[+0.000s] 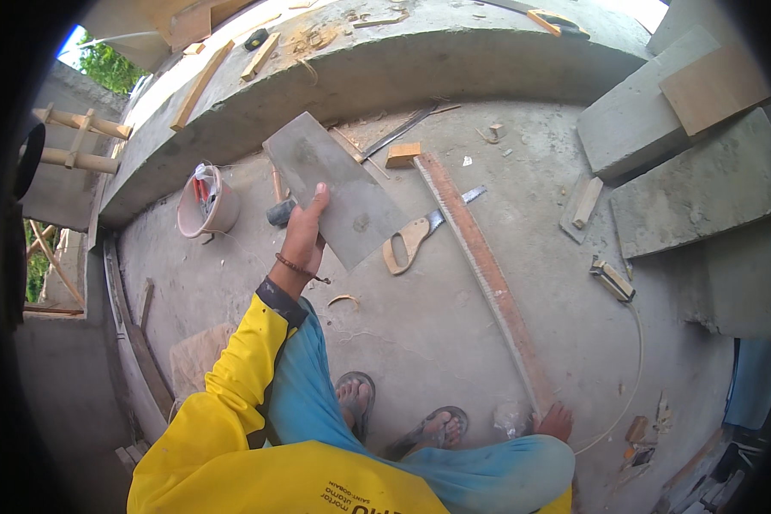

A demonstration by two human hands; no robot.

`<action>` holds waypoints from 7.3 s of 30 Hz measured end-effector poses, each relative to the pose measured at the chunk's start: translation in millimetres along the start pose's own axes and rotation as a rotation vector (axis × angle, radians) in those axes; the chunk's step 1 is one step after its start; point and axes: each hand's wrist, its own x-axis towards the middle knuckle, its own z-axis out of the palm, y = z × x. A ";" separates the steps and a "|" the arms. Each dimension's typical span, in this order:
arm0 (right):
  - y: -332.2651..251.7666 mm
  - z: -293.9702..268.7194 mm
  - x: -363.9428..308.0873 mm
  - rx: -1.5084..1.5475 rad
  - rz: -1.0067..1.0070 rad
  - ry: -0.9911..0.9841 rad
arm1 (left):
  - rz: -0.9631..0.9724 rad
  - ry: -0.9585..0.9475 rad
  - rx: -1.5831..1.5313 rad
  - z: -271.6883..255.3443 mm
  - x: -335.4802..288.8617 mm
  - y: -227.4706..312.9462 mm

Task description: The person receives a tile, walks to a work area, and sits on the floor. They use a hand saw to cut the tile along a marked line, then measure the cut piece with a tape measure.

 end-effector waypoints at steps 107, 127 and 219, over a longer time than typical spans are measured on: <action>-448.2 -362.7 206.1 1.172 -0.390 -0.130 | 0.099 0.265 -0.071 -66.5 81.0 3.4; -414.2 -466.5 217.2 0.952 -0.288 -0.291 | 1.250 -0.266 0.724 -40.3 14.1 15.8; -471.9 -442.4 201.2 1.198 -0.709 -0.331 | 1.455 -0.012 0.815 -83.1 -7.8 9.6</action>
